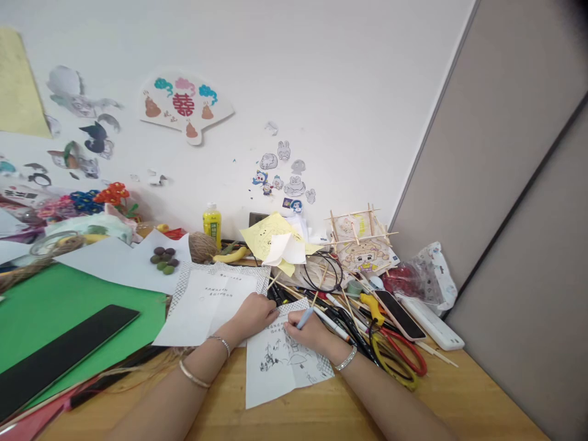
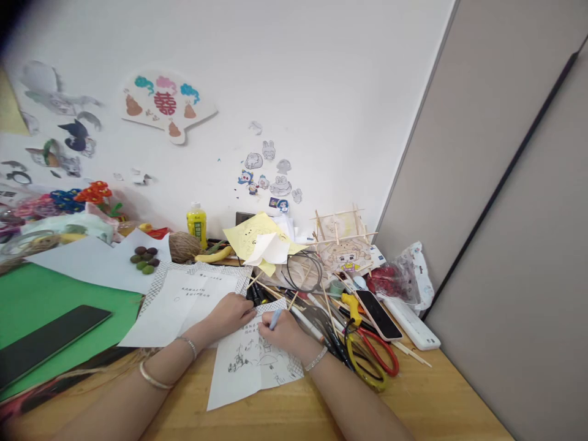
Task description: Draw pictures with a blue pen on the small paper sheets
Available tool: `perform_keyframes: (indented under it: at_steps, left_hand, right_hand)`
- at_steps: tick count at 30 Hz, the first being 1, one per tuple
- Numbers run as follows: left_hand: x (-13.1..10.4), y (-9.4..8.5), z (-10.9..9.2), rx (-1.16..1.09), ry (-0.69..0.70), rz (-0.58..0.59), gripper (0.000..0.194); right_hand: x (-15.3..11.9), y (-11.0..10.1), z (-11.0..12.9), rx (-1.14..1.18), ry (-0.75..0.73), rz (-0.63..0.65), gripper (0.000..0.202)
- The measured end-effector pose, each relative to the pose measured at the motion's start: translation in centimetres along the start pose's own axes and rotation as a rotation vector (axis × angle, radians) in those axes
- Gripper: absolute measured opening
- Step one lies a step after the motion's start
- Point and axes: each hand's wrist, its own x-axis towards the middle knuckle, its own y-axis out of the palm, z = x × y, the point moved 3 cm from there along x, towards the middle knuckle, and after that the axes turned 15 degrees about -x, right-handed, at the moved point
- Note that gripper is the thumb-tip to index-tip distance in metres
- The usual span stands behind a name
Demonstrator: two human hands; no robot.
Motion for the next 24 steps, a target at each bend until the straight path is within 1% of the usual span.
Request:
perform_keyframes:
  at_steps: [24]
  left_hand:
    - [-0.05, 0.01, 0.08, -0.001, 0.004, -0.009, 0.033]
  right_hand:
    - [0.06, -0.15, 0.24, -0.019, 0.018, -0.015, 0.031]
